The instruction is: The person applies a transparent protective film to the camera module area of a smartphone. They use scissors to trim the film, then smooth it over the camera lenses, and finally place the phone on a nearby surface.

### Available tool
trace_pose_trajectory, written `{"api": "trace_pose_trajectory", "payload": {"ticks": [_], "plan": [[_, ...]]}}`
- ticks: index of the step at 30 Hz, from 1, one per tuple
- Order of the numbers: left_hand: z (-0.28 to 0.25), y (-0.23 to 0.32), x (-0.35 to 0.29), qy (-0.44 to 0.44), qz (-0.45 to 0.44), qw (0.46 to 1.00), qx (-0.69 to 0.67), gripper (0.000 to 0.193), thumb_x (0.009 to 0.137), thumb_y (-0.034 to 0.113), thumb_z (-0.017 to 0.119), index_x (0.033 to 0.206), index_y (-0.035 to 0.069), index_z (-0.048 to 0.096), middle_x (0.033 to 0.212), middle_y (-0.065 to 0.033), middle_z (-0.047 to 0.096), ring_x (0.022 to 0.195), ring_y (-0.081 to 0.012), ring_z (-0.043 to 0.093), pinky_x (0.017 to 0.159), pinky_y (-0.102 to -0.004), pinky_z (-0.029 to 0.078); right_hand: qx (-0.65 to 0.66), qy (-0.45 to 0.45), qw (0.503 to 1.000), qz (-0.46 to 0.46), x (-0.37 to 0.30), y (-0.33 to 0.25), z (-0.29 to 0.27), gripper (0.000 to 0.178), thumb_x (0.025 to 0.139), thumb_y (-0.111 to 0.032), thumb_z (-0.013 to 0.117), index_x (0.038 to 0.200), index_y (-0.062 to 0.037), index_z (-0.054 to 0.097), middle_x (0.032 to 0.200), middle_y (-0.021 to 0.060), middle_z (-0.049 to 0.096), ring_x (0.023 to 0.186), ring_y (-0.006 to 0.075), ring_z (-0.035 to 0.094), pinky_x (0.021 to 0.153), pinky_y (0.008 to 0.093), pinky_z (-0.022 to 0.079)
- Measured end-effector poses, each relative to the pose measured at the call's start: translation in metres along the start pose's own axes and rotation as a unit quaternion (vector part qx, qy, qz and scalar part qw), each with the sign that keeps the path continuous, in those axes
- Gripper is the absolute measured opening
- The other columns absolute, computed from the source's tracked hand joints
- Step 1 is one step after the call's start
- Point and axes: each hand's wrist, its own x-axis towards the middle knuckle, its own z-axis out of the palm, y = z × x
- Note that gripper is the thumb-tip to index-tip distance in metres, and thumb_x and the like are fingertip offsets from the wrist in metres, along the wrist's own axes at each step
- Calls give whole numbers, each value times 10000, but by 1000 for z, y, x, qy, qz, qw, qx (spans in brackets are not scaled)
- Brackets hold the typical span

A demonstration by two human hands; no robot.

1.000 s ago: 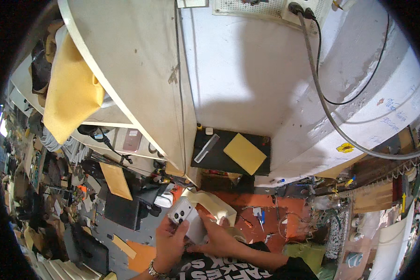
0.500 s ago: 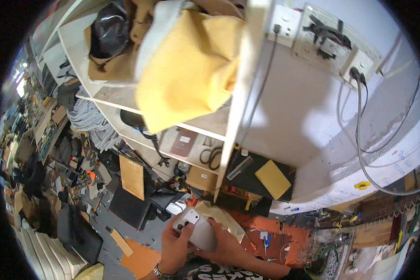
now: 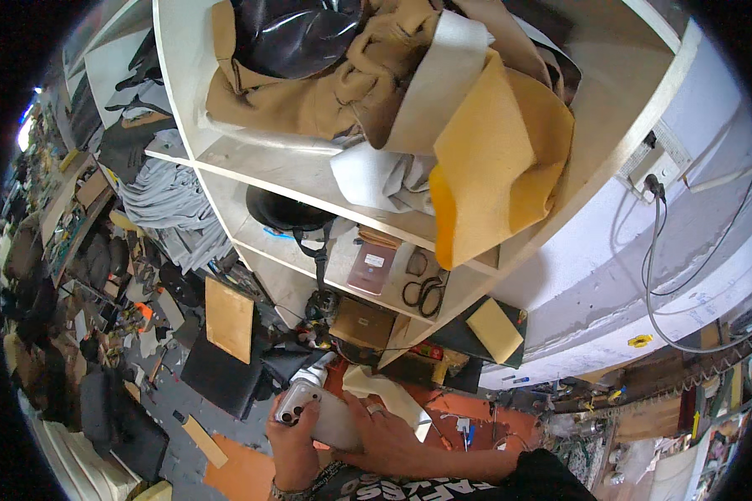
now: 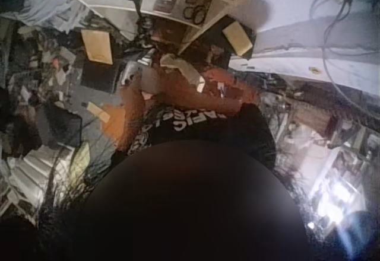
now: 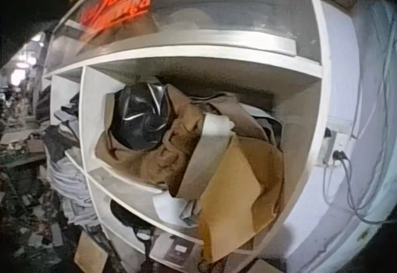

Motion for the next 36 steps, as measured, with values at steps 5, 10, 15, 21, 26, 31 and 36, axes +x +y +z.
{"api": "trace_pose_trajectory", "payload": {"ticks": [5,10,15,21,26,31,36], "plan": [[-13,9,20,23,1,999,-31,281,944,205,719,1110,-10,648,953,-62,677,822,-135,633,744,-289,521,72,-15,997,-22,15,-8,7,1009,918,-562,687,1605,-30,175,1099,373,643,1033,537,649,917,550,527],[-23,18,36,-26,18,999,-36,267,972,330,702,988,68,651,893,-23,658,743,-126,631,666,-295,523,112,69,991,-38,35,11,-1,662,966,-415,682,1505,-118,438,1091,282,675,945,456,684,820,512,552],[-26,17,41,-66,-8,997,-34,261,943,245,705,1038,7,653,909,-47,664,784,-143,629,689,-293,507,107,324,939,40,109,90,-32,243,968,-232,686,1150,-77,732,987,187,737,805,353,713,710,435,570],[-18,26,27,-138,0,990,-31,316,883,136,667,1159,27,558,977,-59,632,834,-152,615,757,-284,510,-51,465,859,207,231,172,-77,314,980,-341,625,1166,-107,720,1088,173,734,1006,374,700,876,485,549],[-15,38,24,-132,37,991,9,312,915,200,722,1152,52,581,956,-20,625,844,-112,602,753,-270,502,-10,442,842,310,285,194,-79,444,967,-422,609,1259,-93,663,1310,191,659,1210,376,622,1015,502,477],[-24,46,29,-93,96,989,56,478,888,54,770,1283,26,502,1067,-68,660,947,-130,647,841,-267,528,-55,401,872,275,310,214,-75,419,967,-403,621,1226,-78,676,1269,188,682,1163,368,648,991,477,495],[-33,52,27,-129,83,986,64,506,853,-39,788,1264,32,502,1085,-71,676,952,-124,665,831,-267,551,-183,437,851,227,279,174,-87,396,968,-385,633,1193,-64,689,1227,186,705,1116,361,674,966,452,514]]}}
